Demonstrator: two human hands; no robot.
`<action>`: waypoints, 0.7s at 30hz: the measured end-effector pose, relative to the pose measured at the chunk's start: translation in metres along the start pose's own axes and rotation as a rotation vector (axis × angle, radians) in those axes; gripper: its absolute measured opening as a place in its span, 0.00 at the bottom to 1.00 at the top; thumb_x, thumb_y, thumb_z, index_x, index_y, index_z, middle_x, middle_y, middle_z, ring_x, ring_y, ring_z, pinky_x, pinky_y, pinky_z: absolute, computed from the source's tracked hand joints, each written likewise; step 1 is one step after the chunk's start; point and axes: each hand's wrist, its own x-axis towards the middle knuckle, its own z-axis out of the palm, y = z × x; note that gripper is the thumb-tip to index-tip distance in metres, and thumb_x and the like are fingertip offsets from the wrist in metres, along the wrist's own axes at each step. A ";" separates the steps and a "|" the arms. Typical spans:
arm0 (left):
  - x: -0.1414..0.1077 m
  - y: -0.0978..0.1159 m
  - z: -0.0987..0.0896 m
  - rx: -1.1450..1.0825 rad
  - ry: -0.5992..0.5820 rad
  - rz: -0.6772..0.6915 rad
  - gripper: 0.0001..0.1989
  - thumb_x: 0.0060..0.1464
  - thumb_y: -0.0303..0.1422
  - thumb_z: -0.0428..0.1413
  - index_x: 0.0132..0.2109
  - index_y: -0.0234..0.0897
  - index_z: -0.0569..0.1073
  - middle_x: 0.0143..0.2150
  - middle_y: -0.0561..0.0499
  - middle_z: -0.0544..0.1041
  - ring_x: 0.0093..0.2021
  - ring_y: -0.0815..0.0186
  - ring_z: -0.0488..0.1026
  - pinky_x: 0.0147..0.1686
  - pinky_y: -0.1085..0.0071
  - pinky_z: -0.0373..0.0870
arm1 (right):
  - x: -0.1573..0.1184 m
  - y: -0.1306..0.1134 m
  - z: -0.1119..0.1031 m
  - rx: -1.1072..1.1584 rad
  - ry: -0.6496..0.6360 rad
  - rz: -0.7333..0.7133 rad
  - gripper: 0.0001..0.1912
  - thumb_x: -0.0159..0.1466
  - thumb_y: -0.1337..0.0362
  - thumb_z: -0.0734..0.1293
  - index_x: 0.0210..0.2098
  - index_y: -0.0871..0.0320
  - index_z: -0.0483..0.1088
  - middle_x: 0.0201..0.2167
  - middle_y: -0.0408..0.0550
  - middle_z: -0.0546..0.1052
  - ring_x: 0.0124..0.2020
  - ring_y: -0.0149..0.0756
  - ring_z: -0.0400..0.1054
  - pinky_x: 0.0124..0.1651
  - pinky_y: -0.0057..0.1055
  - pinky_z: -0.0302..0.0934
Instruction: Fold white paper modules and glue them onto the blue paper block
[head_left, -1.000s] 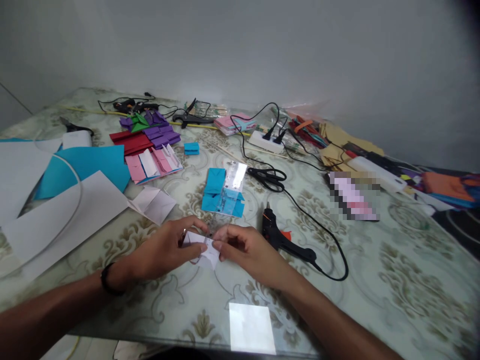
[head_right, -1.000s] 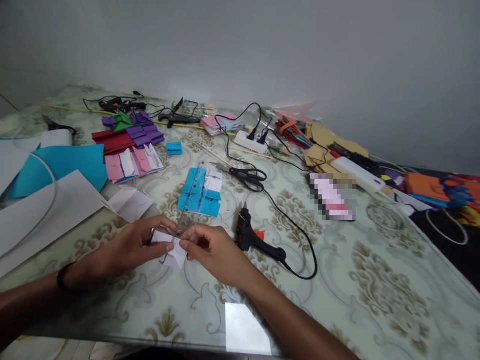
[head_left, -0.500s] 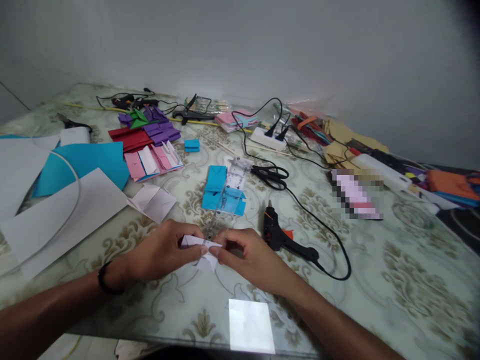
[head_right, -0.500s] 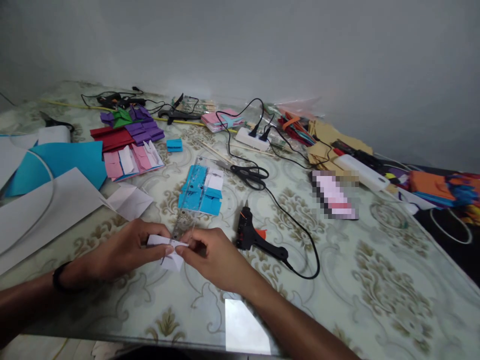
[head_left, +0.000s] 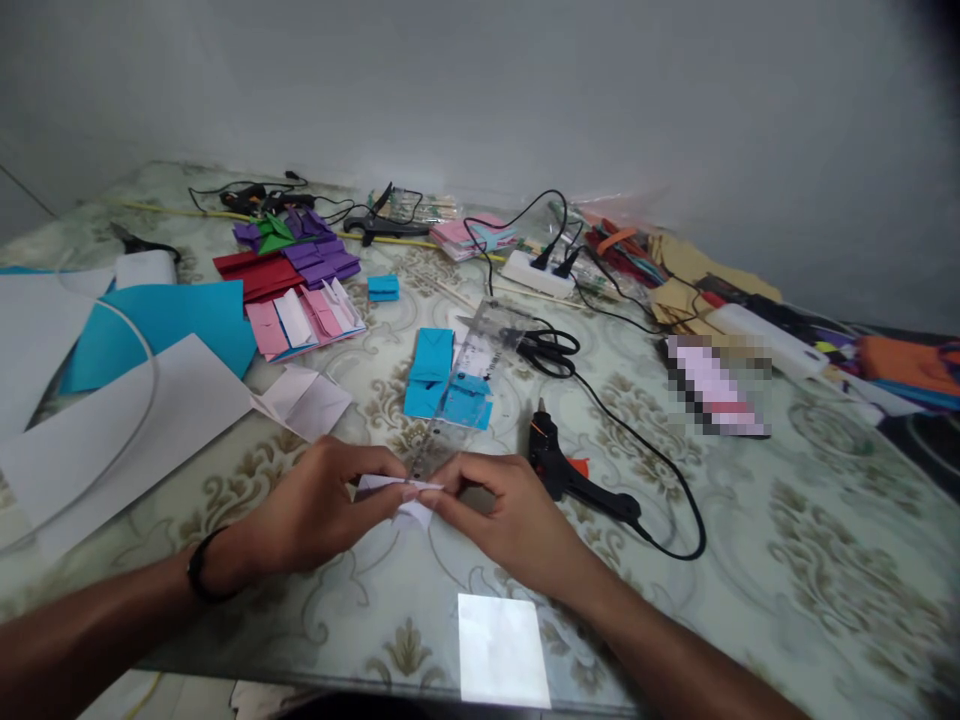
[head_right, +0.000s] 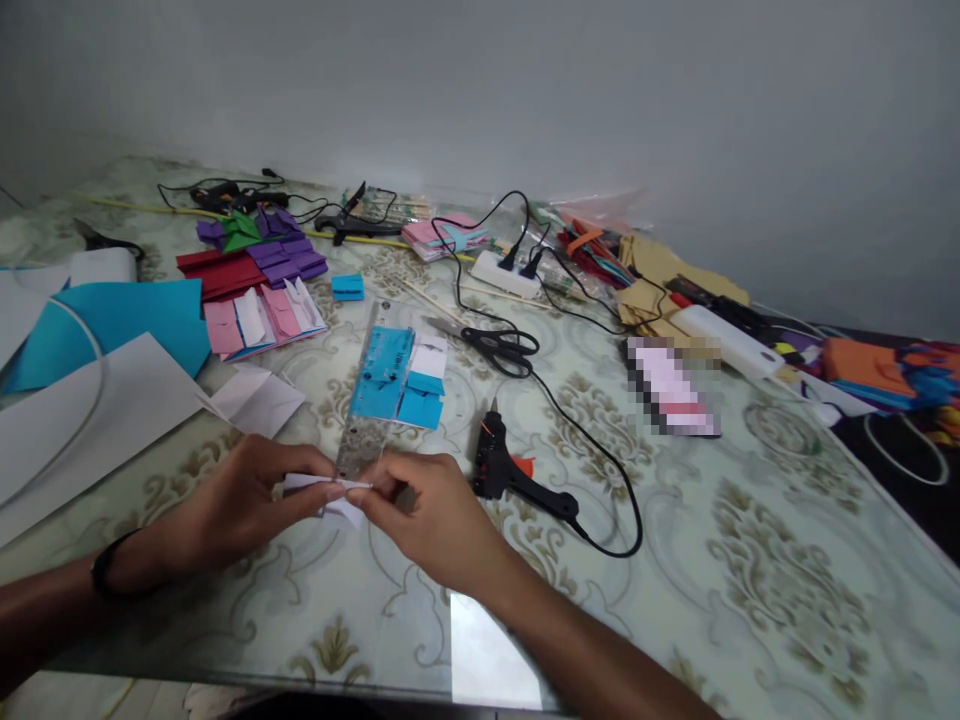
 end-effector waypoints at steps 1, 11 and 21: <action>0.000 0.000 0.000 -0.005 0.017 0.011 0.13 0.65 0.40 0.59 0.36 0.37 0.82 0.29 0.55 0.80 0.30 0.69 0.74 0.30 0.75 0.64 | 0.000 0.000 -0.001 0.016 0.009 0.004 0.13 0.67 0.60 0.71 0.27 0.57 0.74 0.24 0.43 0.78 0.27 0.33 0.70 0.33 0.29 0.61; -0.004 0.004 0.000 -0.048 0.050 0.058 0.12 0.66 0.38 0.59 0.36 0.37 0.81 0.29 0.55 0.80 0.30 0.70 0.73 0.29 0.76 0.65 | 0.000 -0.002 -0.006 0.086 0.010 -0.043 0.15 0.68 0.56 0.72 0.28 0.57 0.76 0.24 0.43 0.79 0.27 0.33 0.71 0.33 0.28 0.61; 0.001 -0.003 -0.005 -0.250 0.024 -0.079 0.17 0.66 0.44 0.60 0.35 0.35 0.79 0.30 0.53 0.76 0.28 0.70 0.67 0.24 0.76 0.58 | 0.002 0.001 -0.008 0.273 0.014 0.081 0.08 0.62 0.57 0.76 0.34 0.55 0.79 0.28 0.43 0.80 0.31 0.34 0.72 0.38 0.31 0.67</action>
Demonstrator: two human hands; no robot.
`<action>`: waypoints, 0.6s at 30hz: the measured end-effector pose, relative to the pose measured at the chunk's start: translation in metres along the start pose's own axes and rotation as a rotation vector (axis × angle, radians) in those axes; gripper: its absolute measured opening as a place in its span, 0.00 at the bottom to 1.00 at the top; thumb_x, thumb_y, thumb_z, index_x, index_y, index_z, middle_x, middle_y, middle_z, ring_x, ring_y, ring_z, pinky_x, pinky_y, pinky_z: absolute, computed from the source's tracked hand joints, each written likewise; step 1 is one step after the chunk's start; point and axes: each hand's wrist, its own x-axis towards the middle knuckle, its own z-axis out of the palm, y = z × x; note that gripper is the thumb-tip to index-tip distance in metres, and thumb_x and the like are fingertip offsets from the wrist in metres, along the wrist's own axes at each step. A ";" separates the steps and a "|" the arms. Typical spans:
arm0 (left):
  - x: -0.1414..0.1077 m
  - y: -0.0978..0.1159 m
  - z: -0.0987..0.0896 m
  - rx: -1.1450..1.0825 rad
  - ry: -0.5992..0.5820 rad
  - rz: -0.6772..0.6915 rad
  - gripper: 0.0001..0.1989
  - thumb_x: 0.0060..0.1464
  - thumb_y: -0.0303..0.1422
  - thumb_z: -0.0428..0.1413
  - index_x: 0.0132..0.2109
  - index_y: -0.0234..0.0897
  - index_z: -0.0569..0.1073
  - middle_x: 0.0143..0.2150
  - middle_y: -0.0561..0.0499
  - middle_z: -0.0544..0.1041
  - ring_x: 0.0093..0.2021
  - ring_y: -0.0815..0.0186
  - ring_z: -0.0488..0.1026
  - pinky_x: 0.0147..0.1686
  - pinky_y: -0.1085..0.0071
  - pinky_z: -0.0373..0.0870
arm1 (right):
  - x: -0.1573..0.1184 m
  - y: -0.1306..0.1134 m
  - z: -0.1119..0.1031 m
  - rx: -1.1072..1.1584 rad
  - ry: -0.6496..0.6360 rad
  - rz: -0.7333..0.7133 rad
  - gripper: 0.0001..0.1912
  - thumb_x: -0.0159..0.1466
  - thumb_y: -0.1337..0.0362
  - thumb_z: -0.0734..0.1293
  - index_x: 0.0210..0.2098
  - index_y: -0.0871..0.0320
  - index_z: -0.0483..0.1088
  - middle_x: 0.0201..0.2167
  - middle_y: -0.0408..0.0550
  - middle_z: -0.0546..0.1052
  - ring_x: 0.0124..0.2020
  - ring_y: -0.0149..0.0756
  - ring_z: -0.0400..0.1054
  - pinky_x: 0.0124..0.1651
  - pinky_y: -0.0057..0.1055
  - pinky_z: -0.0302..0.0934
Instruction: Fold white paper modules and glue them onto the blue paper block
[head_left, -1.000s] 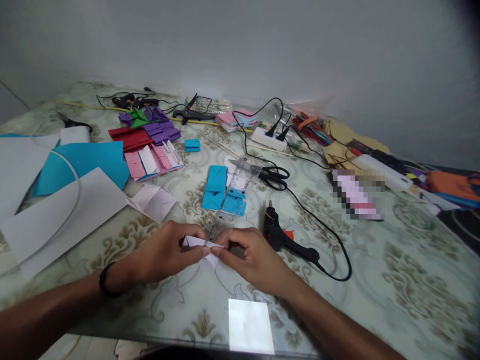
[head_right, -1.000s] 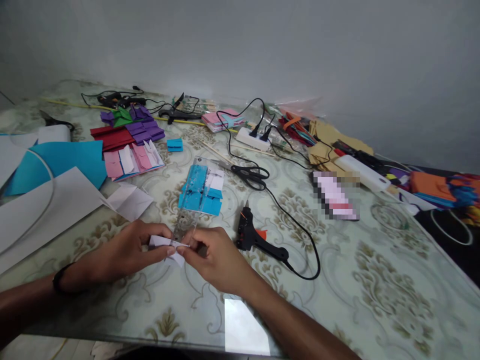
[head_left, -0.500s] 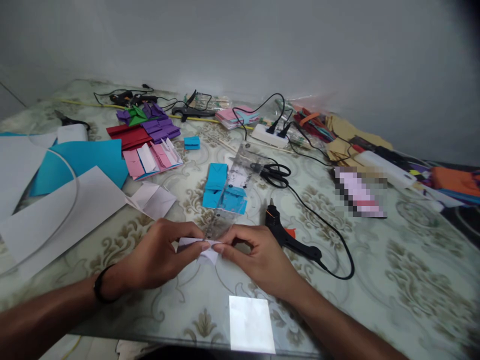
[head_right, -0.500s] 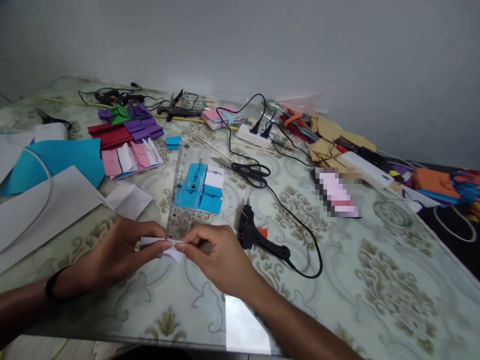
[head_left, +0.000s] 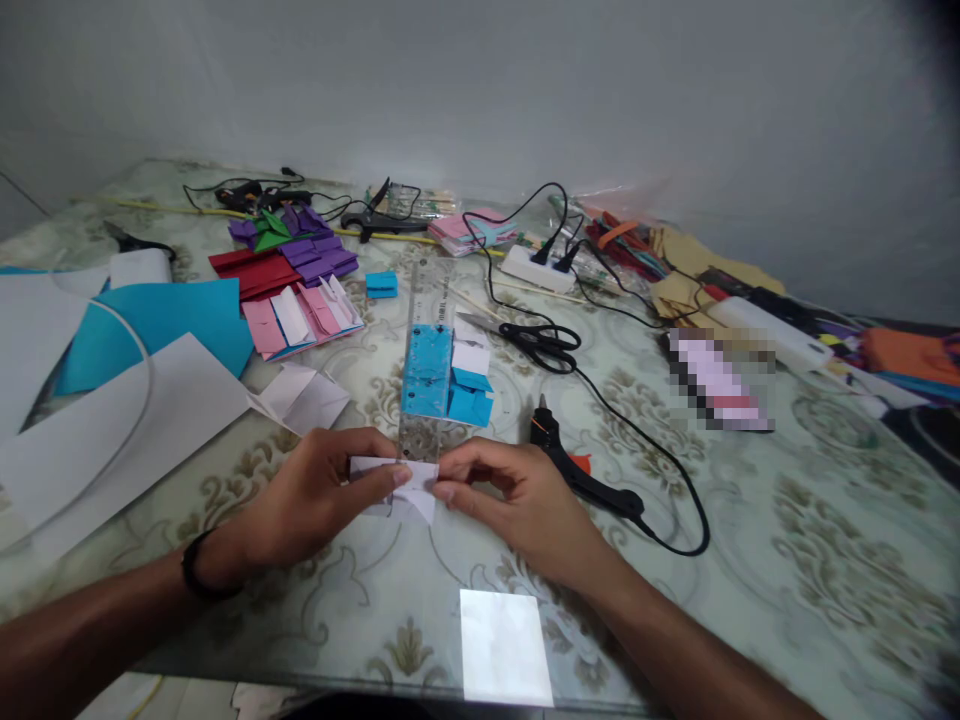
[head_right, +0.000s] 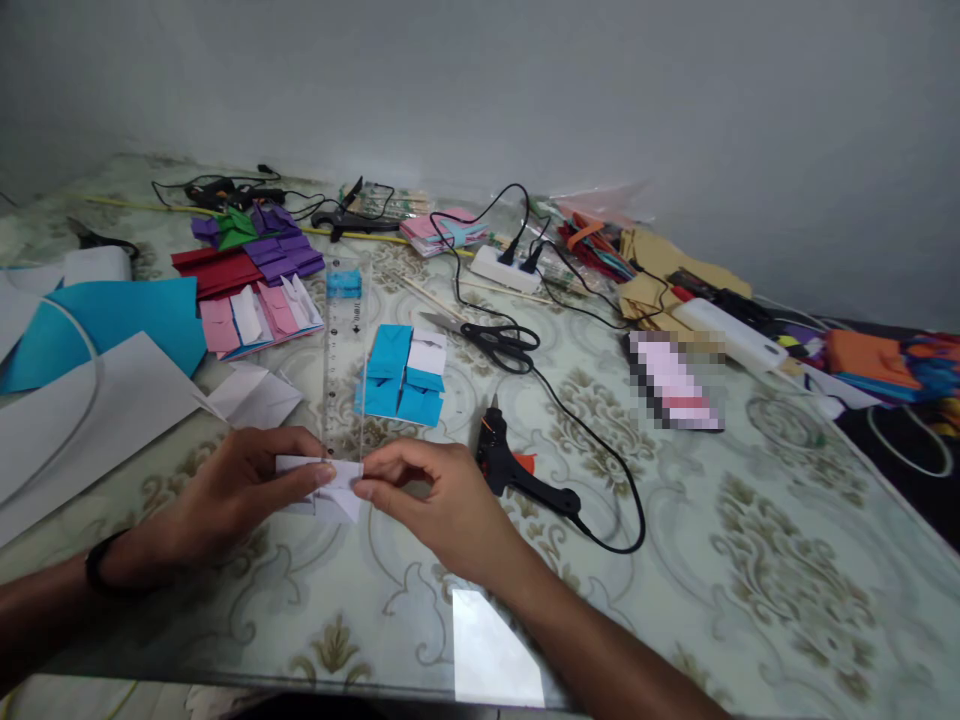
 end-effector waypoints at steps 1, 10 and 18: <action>0.000 -0.001 0.000 -0.025 -0.008 -0.013 0.17 0.65 0.44 0.60 0.35 0.35 0.79 0.29 0.53 0.76 0.28 0.70 0.66 0.23 0.76 0.58 | 0.000 0.000 0.000 0.010 -0.005 0.005 0.09 0.62 0.56 0.76 0.34 0.55 0.79 0.28 0.43 0.80 0.31 0.34 0.72 0.37 0.31 0.68; 0.005 -0.002 0.001 0.030 -0.058 -0.034 0.17 0.64 0.45 0.60 0.37 0.35 0.80 0.30 0.54 0.76 0.29 0.69 0.68 0.26 0.75 0.60 | 0.000 0.001 -0.004 0.036 -0.033 0.014 0.17 0.69 0.49 0.69 0.41 0.56 0.78 0.26 0.43 0.77 0.31 0.35 0.71 0.37 0.33 0.65; 0.004 0.000 0.003 0.073 -0.143 0.015 0.17 0.69 0.42 0.53 0.43 0.36 0.81 0.34 0.52 0.79 0.32 0.67 0.69 0.31 0.73 0.64 | 0.002 0.003 -0.005 0.108 -0.002 0.035 0.17 0.68 0.48 0.70 0.35 0.56 0.74 0.25 0.41 0.74 0.29 0.34 0.70 0.37 0.32 0.63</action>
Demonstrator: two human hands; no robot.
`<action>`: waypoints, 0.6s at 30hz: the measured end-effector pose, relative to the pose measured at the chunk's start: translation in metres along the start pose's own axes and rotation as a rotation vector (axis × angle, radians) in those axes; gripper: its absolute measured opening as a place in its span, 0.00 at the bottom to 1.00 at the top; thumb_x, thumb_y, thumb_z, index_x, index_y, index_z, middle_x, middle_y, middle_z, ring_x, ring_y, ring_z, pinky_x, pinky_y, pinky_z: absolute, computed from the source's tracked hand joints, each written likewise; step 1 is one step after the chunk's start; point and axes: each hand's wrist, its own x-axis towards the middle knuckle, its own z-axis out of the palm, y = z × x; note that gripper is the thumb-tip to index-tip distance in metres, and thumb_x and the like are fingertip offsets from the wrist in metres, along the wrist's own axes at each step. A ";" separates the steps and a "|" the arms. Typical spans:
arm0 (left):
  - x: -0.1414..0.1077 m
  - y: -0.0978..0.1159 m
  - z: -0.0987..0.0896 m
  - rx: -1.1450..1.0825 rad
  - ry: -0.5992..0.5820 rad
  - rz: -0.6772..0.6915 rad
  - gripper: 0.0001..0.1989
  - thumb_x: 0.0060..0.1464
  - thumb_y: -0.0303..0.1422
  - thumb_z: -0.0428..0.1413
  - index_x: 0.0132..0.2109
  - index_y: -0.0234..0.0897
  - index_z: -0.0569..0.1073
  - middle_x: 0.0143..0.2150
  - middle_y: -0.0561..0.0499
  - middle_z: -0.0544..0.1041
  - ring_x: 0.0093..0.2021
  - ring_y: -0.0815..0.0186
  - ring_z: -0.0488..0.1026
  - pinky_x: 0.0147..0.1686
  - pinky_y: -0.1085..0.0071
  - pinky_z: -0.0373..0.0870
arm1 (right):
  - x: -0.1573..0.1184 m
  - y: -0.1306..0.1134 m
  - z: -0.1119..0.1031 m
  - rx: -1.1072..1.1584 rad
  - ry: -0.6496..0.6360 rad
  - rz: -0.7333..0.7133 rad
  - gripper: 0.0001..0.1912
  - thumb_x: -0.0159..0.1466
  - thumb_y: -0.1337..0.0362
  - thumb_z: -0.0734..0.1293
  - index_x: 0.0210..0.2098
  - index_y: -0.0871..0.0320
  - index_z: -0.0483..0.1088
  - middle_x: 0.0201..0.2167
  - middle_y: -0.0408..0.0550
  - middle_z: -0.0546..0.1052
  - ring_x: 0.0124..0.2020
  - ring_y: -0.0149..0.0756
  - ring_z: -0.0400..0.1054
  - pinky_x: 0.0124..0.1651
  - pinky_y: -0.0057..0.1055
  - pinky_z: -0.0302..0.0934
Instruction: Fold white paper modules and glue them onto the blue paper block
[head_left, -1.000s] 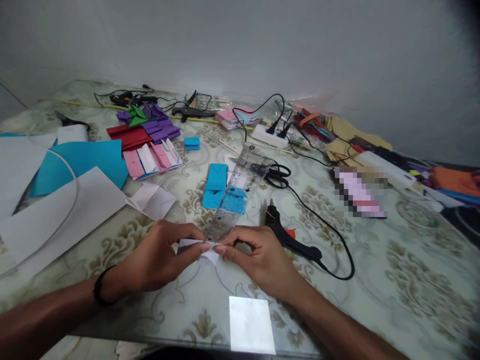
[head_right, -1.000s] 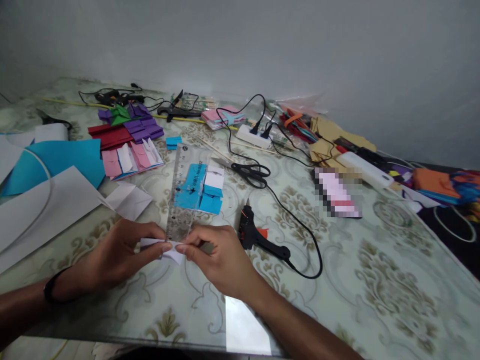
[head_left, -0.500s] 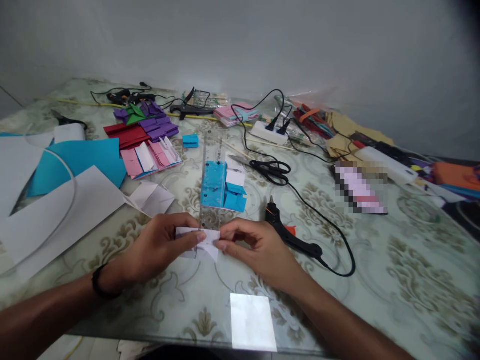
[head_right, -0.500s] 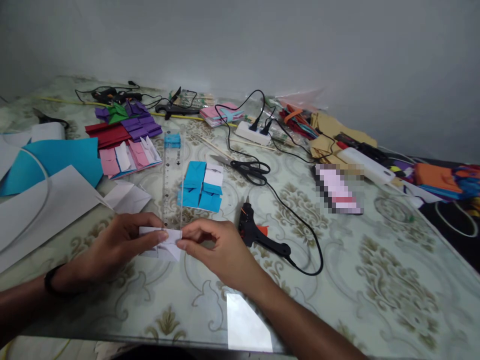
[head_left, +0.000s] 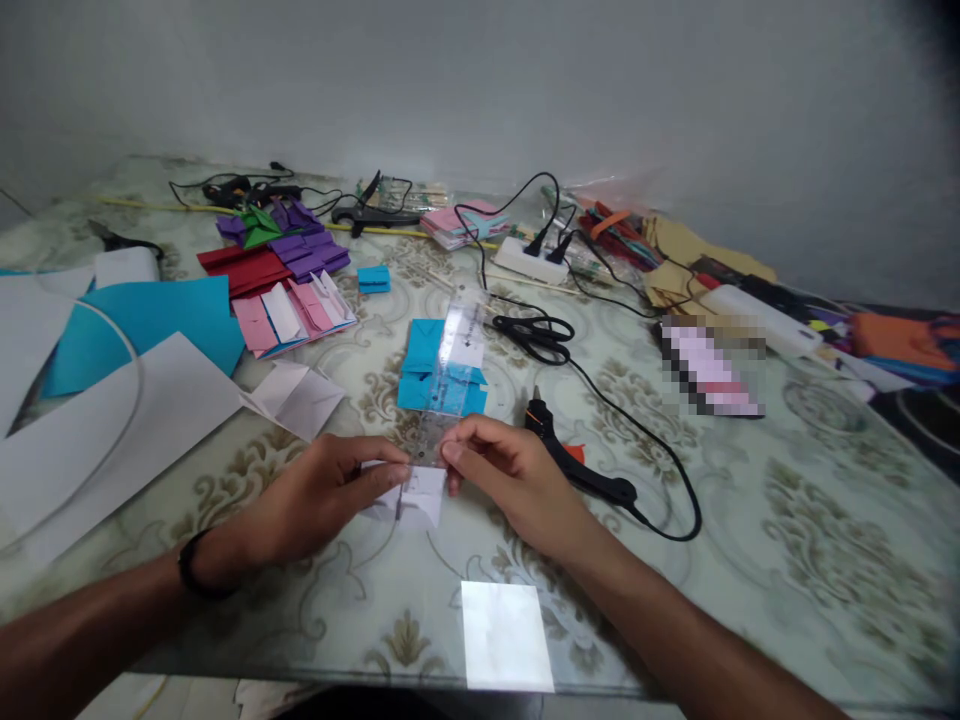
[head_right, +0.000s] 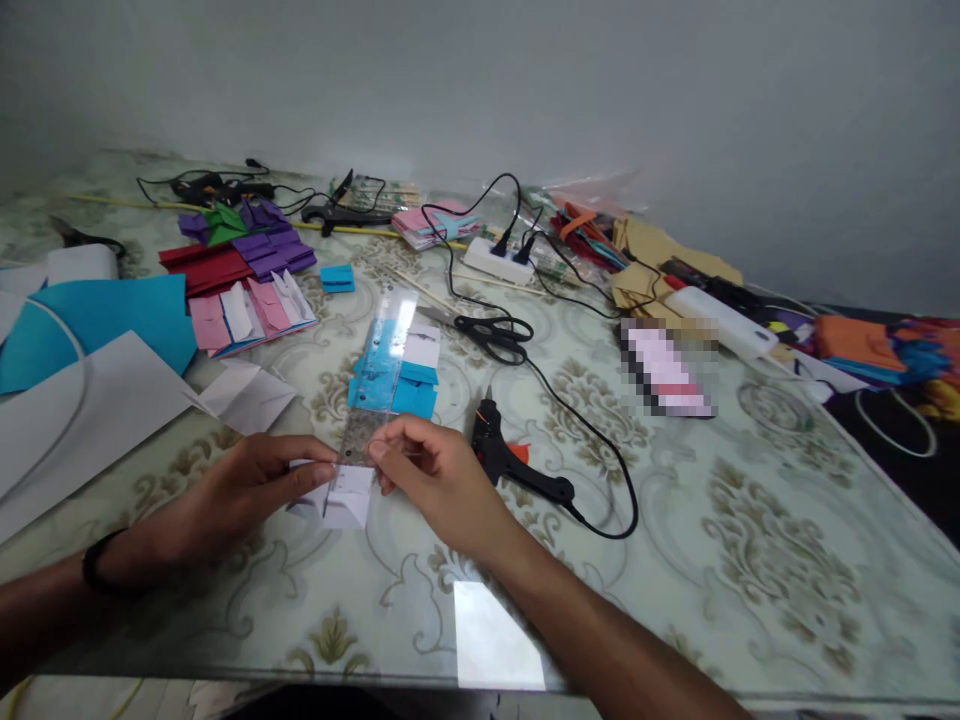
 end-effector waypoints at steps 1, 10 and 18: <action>0.000 0.000 0.000 -0.002 0.007 0.002 0.17 0.69 0.42 0.53 0.42 0.36 0.81 0.34 0.51 0.79 0.33 0.67 0.69 0.31 0.73 0.64 | 0.000 0.000 0.000 0.015 0.000 -0.010 0.17 0.68 0.47 0.70 0.35 0.56 0.74 0.26 0.41 0.74 0.30 0.34 0.70 0.38 0.32 0.64; 0.002 -0.002 -0.002 -0.018 0.132 -0.034 0.15 0.67 0.41 0.55 0.41 0.37 0.81 0.34 0.52 0.80 0.32 0.68 0.70 0.28 0.75 0.63 | 0.002 -0.005 -0.016 -0.035 0.144 -0.063 0.15 0.71 0.52 0.67 0.33 0.55 0.70 0.29 0.43 0.74 0.28 0.33 0.69 0.34 0.31 0.65; 0.001 -0.002 -0.003 0.019 0.155 -0.042 0.14 0.66 0.39 0.55 0.37 0.36 0.79 0.31 0.54 0.77 0.29 0.69 0.68 0.27 0.75 0.61 | 0.002 -0.001 -0.016 -0.385 0.047 0.053 0.11 0.69 0.57 0.66 0.33 0.55 0.72 0.22 0.39 0.71 0.21 0.31 0.64 0.25 0.29 0.56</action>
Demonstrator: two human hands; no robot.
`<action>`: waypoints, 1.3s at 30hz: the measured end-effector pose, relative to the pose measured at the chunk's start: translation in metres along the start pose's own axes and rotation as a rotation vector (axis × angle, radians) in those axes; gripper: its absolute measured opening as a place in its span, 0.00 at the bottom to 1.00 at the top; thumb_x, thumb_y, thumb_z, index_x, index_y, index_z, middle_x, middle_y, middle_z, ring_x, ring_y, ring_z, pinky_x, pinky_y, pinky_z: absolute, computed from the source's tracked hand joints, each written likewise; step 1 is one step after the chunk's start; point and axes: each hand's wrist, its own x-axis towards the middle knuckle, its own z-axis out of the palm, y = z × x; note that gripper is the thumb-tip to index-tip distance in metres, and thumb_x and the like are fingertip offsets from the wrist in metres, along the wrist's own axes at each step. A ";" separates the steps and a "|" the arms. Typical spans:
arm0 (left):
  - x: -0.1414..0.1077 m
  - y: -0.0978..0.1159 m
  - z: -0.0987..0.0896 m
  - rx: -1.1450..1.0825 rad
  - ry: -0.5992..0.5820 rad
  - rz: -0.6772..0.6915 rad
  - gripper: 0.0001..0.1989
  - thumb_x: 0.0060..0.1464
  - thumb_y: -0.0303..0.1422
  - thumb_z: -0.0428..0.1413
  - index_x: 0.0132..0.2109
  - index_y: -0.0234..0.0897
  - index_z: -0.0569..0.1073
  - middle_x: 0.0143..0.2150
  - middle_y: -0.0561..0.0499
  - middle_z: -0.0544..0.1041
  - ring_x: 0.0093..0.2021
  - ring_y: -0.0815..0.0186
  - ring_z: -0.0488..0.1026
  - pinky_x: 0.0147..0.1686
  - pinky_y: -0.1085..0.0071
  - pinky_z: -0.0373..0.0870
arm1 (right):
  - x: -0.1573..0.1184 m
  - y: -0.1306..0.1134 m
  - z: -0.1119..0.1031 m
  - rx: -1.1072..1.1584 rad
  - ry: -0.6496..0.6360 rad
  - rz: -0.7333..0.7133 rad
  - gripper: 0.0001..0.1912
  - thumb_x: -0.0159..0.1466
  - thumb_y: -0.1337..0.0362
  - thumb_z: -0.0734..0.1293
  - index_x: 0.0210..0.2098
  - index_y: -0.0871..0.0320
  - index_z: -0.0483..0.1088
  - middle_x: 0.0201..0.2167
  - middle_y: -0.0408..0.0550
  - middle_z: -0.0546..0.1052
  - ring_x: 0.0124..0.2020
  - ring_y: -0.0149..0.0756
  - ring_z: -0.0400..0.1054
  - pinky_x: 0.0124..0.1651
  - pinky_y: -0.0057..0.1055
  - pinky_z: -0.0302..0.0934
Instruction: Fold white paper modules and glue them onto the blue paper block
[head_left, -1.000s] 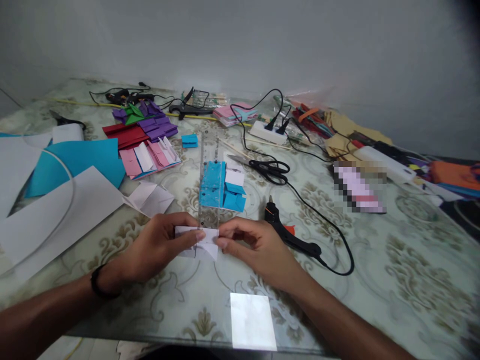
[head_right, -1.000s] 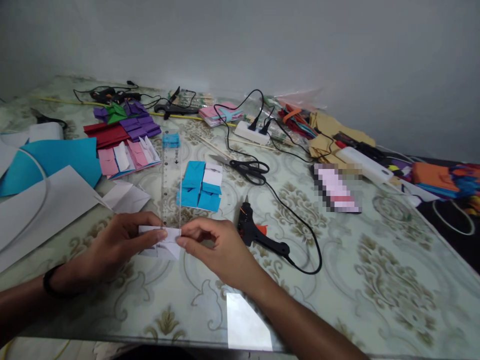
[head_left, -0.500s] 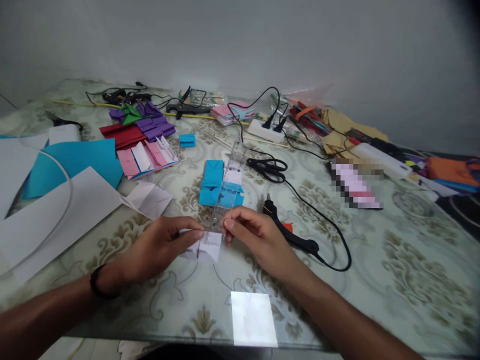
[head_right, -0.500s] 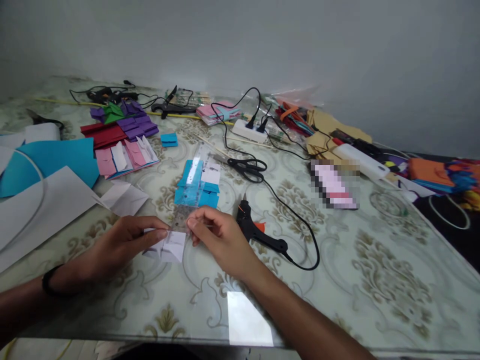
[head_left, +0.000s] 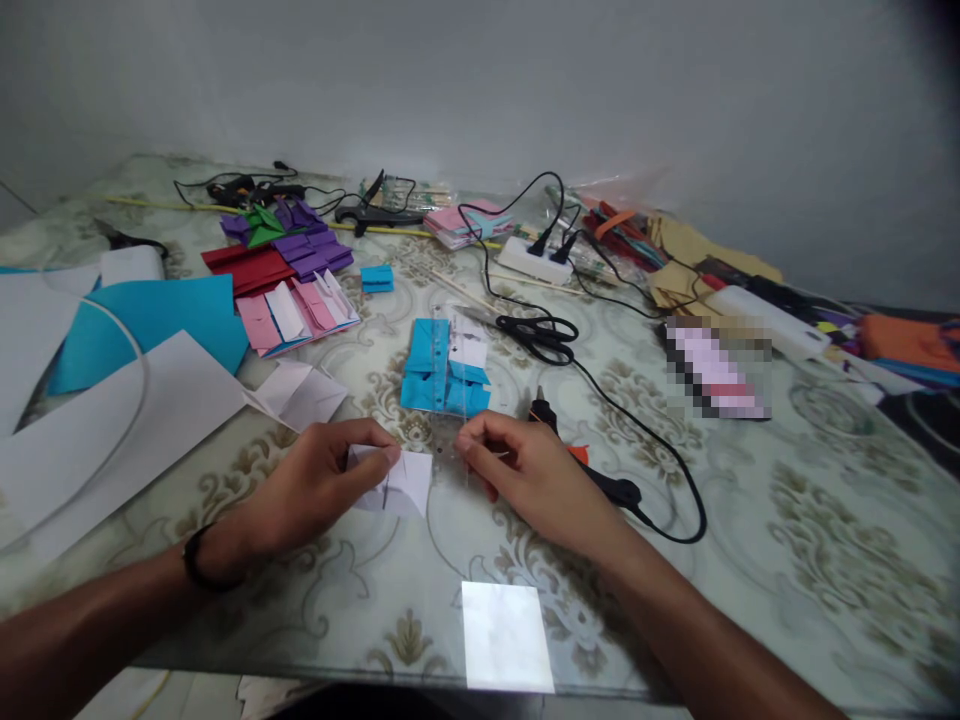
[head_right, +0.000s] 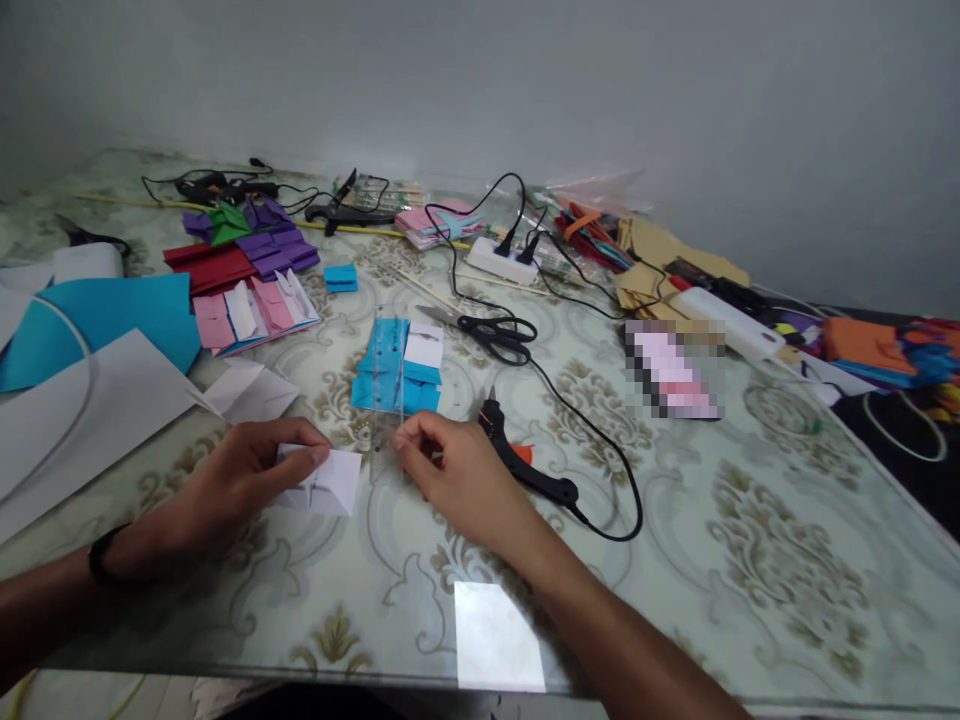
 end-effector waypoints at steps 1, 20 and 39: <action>0.000 0.000 0.000 0.009 -0.006 0.001 0.14 0.66 0.39 0.54 0.37 0.36 0.79 0.31 0.54 0.77 0.29 0.69 0.68 0.27 0.74 0.61 | 0.000 0.000 0.002 0.006 -0.038 0.009 0.12 0.69 0.57 0.66 0.32 0.55 0.72 0.22 0.39 0.71 0.21 0.31 0.63 0.25 0.29 0.56; -0.002 0.003 0.002 0.060 -0.015 0.032 0.12 0.66 0.36 0.54 0.36 0.37 0.79 0.31 0.55 0.77 0.31 0.68 0.70 0.30 0.74 0.63 | -0.002 -0.008 0.008 -0.088 -0.035 -0.198 0.11 0.72 0.63 0.63 0.35 0.57 0.74 0.29 0.44 0.77 0.30 0.33 0.68 0.33 0.28 0.59; -0.003 0.007 0.003 -0.039 -0.153 0.009 0.14 0.65 0.38 0.56 0.33 0.34 0.76 0.28 0.55 0.73 0.29 0.70 0.66 0.29 0.74 0.62 | -0.007 -0.013 0.013 -0.071 -0.017 -0.251 0.10 0.66 0.70 0.63 0.27 0.56 0.67 0.24 0.39 0.71 0.26 0.29 0.63 0.29 0.25 0.55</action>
